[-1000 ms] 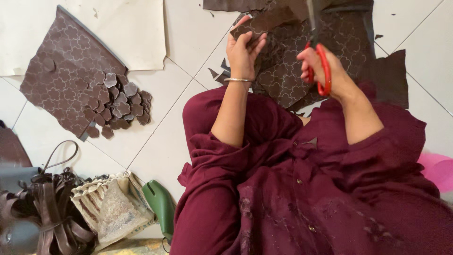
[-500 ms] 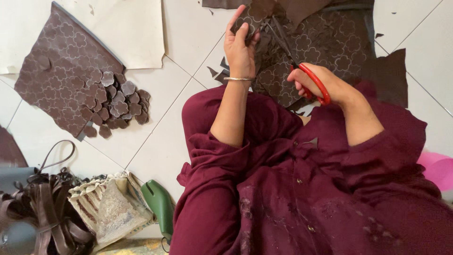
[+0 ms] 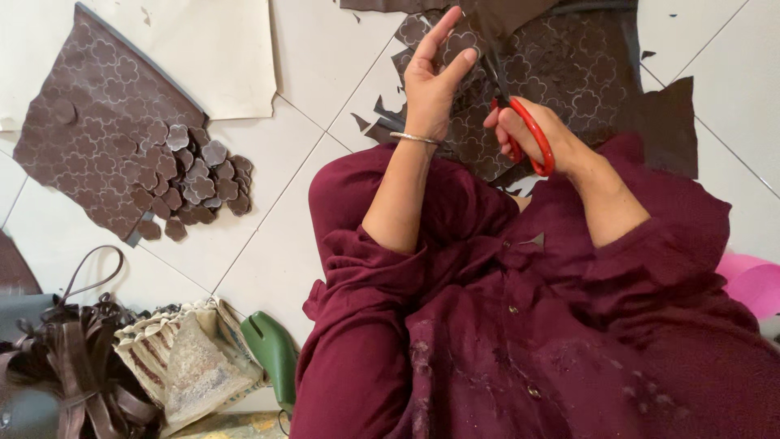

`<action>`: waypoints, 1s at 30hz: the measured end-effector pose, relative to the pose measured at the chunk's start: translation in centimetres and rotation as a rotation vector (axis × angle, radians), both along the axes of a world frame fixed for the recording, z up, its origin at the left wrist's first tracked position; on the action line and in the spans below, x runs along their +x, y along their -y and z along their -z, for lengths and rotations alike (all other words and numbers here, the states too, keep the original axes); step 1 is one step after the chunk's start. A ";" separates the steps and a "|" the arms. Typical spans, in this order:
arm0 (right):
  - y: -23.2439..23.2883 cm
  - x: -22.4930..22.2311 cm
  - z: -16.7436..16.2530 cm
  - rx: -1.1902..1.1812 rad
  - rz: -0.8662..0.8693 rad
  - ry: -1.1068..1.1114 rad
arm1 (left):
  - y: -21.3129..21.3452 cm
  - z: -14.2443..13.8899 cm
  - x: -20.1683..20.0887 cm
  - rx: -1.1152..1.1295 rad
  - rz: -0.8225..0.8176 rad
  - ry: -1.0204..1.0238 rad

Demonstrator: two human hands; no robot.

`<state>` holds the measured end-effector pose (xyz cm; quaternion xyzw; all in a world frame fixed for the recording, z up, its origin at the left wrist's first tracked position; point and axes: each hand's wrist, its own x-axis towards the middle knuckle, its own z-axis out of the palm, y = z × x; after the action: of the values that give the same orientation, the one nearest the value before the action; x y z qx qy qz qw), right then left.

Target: The person sits on the floor and uses red-handled scissors to cut flower-shaped pieces from a brown patterned sheet. Each cut piece is placed into a growing pile on the floor.

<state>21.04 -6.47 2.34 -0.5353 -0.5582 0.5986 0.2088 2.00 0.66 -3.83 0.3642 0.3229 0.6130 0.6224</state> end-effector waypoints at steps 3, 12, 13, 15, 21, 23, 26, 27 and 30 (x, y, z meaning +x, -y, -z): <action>0.0 0.1 0.2 0.001 -0.010 -0.015 | 0.2 -0.1 0.0 0.011 0.016 0.088; 0.1 0.2 -0.1 0.077 -0.024 -0.007 | 0.3 -0.7 -0.2 -0.062 0.066 0.192; 0.1 0.1 -0.2 0.077 -0.020 -0.012 | 0.3 -0.7 -0.3 -0.061 0.066 0.187; 0.1 0.0 -0.5 0.076 -0.013 -0.020 | 0.4 -0.8 -0.2 -0.053 0.067 0.200; 0.2 -0.3 -1.2 0.096 -0.017 -0.040 | 0.3 -0.8 -0.3 -0.051 0.076 0.229; 0.2 -0.4 -1.4 0.087 -0.007 -0.060 | 0.3 -0.8 -0.4 -0.054 0.077 0.227; 0.2 -0.5 -1.6 0.089 -0.002 -0.048 | 0.3 -0.8 -0.4 -0.051 0.077 0.236; 0.2 -0.5 -1.6 0.092 -0.002 -0.037 | 0.2 -0.8 -0.3 -0.046 0.078 0.242; 0.1 -0.6 -1.8 0.084 0.017 -0.004 | 0.2 -0.7 -0.3 -0.057 0.077 0.253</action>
<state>20.46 -6.61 4.10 -0.5296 -0.5778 0.5738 0.2374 1.72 0.45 -3.11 0.2785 0.2450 0.6202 0.6912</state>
